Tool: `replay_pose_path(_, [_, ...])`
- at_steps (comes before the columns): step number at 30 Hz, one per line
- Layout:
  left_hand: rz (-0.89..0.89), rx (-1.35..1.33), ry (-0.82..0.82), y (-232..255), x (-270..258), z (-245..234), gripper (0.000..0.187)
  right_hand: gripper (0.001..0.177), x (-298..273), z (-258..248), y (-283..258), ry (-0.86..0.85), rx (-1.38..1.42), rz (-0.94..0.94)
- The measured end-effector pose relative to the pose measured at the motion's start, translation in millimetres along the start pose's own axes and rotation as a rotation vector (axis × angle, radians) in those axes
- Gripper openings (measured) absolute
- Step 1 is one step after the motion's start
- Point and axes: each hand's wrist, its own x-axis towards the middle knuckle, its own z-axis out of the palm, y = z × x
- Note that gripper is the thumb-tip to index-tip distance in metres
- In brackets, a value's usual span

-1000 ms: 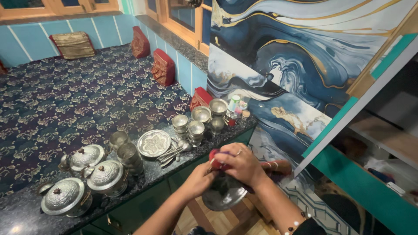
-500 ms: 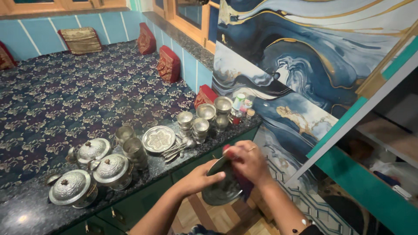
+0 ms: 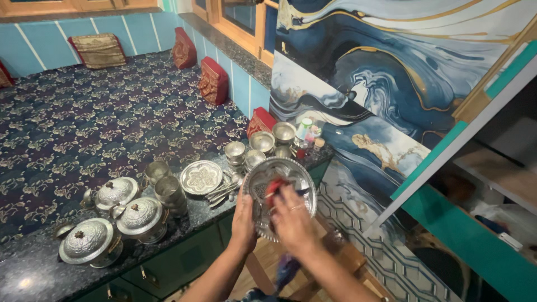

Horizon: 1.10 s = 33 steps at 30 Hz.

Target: The person retrieves a cloth from a cabinet, wipes decorative metal plates one at a time with the cloth, and places them onto the shelves inside the cabinet.

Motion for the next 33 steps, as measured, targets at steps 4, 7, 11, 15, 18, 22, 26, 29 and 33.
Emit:
replay_pose_path(4, [-0.148, 0.049, -0.003, -16, 3, -10, 0.07, 0.043, -8, -5, -25, -0.033, 0.271, -0.082])
replay_pose_path(7, [-0.11, 0.095, -0.083, -22, 9, -11, 0.067, 0.036, 9, -14, -13, 0.092, 0.202, -0.241])
replay_pose_path(11, [-0.055, 0.166, -0.114, -14, 4, 0, 0.064, 0.038, 35, -20, 13, 0.231, -0.068, -0.084])
replay_pose_path(15, [0.085, 0.184, -0.025, 1, -5, 10, 0.063, 0.047, 38, -30, 33, 0.304, -0.145, 0.16])
replay_pose_path(18, [0.133, 0.154, -0.003, -2, -3, 16, 0.062, 0.046, 38, -27, 28, 0.36, -0.148, 0.111])
replay_pose_path(22, [0.108, 0.179, -0.067, -13, -1, 9, 0.062, 0.041, 40, -18, 11, 0.335, -0.192, -0.072])
replay_pose_path(26, [-0.053, 0.143, -0.069, -9, 7, -3, 0.063, 0.047, 35, -28, 8, 0.023, 0.08, -0.39])
replay_pose_path(29, [0.037, 0.298, -0.12, 1, 3, 4, 0.06, 0.043, 44, -25, 19, 0.049, -0.097, -0.182])
replay_pose_path(33, [0.124, 0.138, -0.068, 6, -5, 17, 0.063, 0.057, 42, -20, 28, 0.317, -0.115, 0.189])
